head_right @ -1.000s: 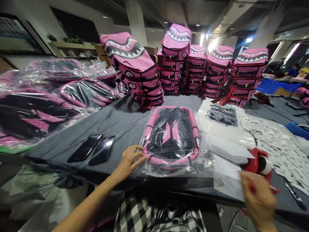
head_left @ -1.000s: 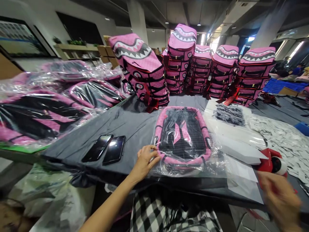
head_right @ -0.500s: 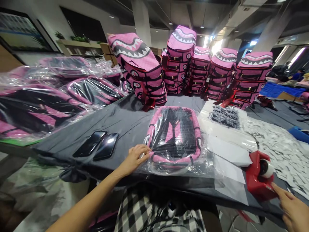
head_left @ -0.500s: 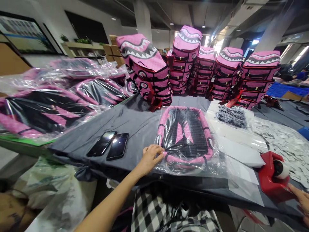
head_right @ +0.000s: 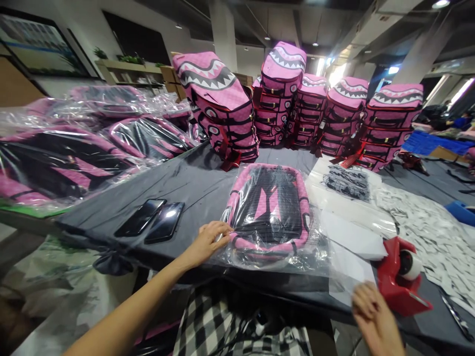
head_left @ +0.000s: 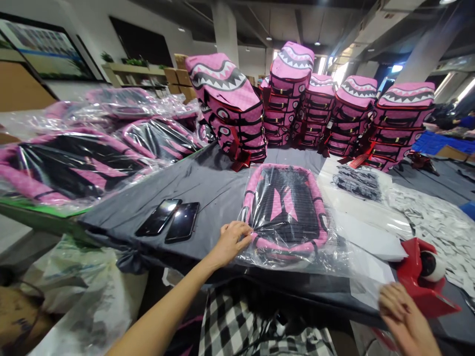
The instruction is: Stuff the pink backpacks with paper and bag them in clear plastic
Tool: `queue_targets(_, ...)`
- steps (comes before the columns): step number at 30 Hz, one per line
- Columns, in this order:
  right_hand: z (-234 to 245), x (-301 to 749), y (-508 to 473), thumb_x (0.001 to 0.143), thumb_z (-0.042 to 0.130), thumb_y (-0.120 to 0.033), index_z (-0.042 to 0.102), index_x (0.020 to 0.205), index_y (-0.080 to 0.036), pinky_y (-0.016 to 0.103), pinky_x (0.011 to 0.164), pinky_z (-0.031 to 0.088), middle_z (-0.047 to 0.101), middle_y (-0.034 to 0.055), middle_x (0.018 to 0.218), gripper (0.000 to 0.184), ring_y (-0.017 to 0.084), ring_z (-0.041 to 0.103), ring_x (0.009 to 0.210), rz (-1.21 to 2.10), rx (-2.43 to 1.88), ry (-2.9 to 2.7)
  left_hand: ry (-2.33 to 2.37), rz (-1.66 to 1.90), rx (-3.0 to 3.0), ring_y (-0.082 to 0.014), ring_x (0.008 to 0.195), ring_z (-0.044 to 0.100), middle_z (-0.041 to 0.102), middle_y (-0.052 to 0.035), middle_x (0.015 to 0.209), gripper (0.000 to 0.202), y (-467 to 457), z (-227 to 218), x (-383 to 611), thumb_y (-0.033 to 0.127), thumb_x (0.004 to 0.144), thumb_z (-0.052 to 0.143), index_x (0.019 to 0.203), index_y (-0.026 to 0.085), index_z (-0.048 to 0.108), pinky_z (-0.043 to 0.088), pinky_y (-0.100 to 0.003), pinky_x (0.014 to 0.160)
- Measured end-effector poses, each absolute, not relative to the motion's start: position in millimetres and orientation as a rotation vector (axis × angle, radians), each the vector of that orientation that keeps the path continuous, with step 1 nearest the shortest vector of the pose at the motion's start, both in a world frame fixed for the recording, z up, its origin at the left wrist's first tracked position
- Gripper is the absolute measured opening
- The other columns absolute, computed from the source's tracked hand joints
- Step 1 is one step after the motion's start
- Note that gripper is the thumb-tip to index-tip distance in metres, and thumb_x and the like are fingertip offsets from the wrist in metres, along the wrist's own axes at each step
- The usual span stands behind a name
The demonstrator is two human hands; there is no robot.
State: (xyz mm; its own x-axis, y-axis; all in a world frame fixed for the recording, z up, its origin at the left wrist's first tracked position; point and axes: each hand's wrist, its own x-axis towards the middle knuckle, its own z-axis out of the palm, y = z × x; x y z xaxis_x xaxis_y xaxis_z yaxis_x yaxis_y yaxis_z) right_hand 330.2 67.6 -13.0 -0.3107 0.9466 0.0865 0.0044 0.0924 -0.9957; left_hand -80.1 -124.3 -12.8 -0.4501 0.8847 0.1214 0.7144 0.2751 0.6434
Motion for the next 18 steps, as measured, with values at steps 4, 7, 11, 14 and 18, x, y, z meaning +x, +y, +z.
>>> queue_targets(4, 49.1, 216.0, 36.1, 0.094, 0.052, -0.060, 0.037, 0.074, -0.024, 0.024, 0.046, 0.024, 0.025, -0.0061, 0.063, 0.044, 0.011, 0.021, 0.051, 1.699, -0.567, -1.971, 2.289, 0.901, 1.460, -0.0274, 0.117, 0.054, 0.071, -0.0022, 0.114, 0.014, -123.5, -2.9, -76.3, 0.031, 0.092, 0.056, 0.091, 0.025, 0.069, 0.029, -0.049, 0.104)
queue_targets(7, 79.2, 125.7, 37.3, 0.095, 0.056, -0.054, 0.046, 0.078, -0.020, 0.025, 0.058, 0.030, 0.040, -0.0040, 0.070, 0.039, 0.011, 0.034, 0.062, 1.463, -0.027, -2.693, 2.278, 0.883, 1.455, -0.0265, 0.116, 0.054, 0.070, -0.0016, 0.113, 0.012, -123.2, 3.1, -74.1, 0.029, 0.093, 0.057, 0.090, 0.024, 0.068, 0.028, -0.048, 0.103)
queue_targets(11, 75.4, 32.6, 54.3, 0.096, 0.059, -0.034, 0.052, 0.081, -0.019, 0.023, 0.060, 0.027, 0.044, -0.0063, 0.067, 0.023, 0.009, 0.039, 0.061, 1.052, 0.328, -3.273, 2.268, 0.905, 1.464, -0.0251, 0.116, 0.054, 0.069, -0.0020, 0.112, 0.009, -123.8, 2.2, -73.8, 0.024, 0.092, 0.058, 0.090, 0.023, 0.067, 0.028, -0.046, 0.102)
queue_targets(14, 63.1, 4.0, 65.8, 0.088, 0.071, -0.028, 0.055, 0.086, -0.018, 0.021, 0.059, 0.029, 0.050, -0.0073, 0.065, 0.019, 0.010, 0.046, 0.062, 1.070, 0.147, -3.497, 2.239, 0.938, 1.479, -0.0254, 0.117, 0.052, 0.069, -0.0026, 0.114, 0.011, -125.6, -1.5, -75.1, 0.025, 0.093, 0.057, 0.093, 0.024, 0.068, 0.027, -0.047, 0.102)
queue_targets(18, 67.0, 12.8, 70.8, 0.081, 0.080, -0.022, 0.056, 0.086, -0.017, 0.022, 0.060, 0.029, 0.056, -0.0046, 0.070, 0.025, 0.011, 0.051, 0.066, 0.686, -0.374, -3.363, 2.193, 0.972, 1.498, -0.0259, 0.118, 0.052, 0.069, -0.0027, 0.113, 0.014, -128.5, -3.3, -77.4, 0.029, 0.095, 0.055, 0.098, 0.025, 0.068, 0.026, -0.048, 0.105)
